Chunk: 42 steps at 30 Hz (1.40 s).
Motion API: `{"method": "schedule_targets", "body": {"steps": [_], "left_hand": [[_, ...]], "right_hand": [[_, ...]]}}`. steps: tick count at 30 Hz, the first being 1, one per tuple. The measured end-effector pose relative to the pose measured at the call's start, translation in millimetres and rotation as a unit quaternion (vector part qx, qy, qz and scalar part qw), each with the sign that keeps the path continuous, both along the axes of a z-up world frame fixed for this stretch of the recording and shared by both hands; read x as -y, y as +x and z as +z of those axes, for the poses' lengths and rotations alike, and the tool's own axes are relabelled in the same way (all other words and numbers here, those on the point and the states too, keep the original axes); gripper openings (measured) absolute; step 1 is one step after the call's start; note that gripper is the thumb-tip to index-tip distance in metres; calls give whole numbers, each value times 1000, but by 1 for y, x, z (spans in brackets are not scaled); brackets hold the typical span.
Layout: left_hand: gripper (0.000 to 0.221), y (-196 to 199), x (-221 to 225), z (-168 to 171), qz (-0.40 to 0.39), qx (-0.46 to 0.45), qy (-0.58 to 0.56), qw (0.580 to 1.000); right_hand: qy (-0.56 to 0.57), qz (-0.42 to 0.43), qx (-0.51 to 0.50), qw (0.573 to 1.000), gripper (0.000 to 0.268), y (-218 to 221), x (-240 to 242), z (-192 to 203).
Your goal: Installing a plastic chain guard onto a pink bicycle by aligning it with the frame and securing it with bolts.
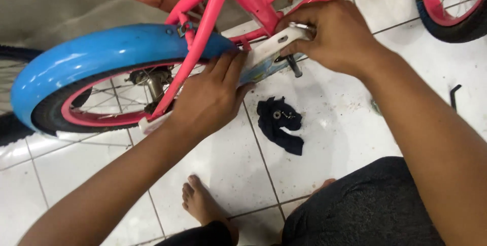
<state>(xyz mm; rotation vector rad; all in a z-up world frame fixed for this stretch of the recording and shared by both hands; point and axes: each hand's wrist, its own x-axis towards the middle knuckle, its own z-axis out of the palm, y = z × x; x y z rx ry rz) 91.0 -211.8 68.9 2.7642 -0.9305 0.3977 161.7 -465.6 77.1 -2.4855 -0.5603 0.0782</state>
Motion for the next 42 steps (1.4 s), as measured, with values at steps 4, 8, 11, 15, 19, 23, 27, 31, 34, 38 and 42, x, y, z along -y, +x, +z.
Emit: {"method": "schedule_targets", "body": {"steps": [4,8,11,15,19,23,27,31,34,38,42], "left_hand": [[46,26,15,-28,29,37,47,998],[34,29,15,-23,41,-102,-40,993],[35,31,17,-14,46,-140,-44,988],[28,14,24,-26,26,-128,-16,991],[34,-13,31,-32,-24,-117,-41,992],[27,-37,32,-43,-53,-174,-57,982],[31,-41,28,-67,-79,-231,-63,968],[28,-42,28,-76,-37,-365,-85,926],[25,-40,26,-81,-69,-435,-46,897],[26,-37,31,-86,-50,-447,-75,890],[28,-32,31,-99,-26,-479,-103,871]], "right_hand": [[65,-4,-47,997,40,-1,-3,4],[65,2,-42,997,44,-4,0,-1],[50,3,-33,998,47,-4,3,4],[-108,10,-52,993,54,-5,12,7],[-84,-8,-178,980,56,-21,9,33],[-221,-23,-284,933,34,-38,15,36],[-263,-20,-315,912,21,-42,13,35],[-274,-23,-343,898,23,-44,9,23],[-218,1,-369,903,36,-45,8,20],[-249,9,-349,904,31,-43,16,-7],[-317,49,-322,891,24,-38,26,-42]]}}
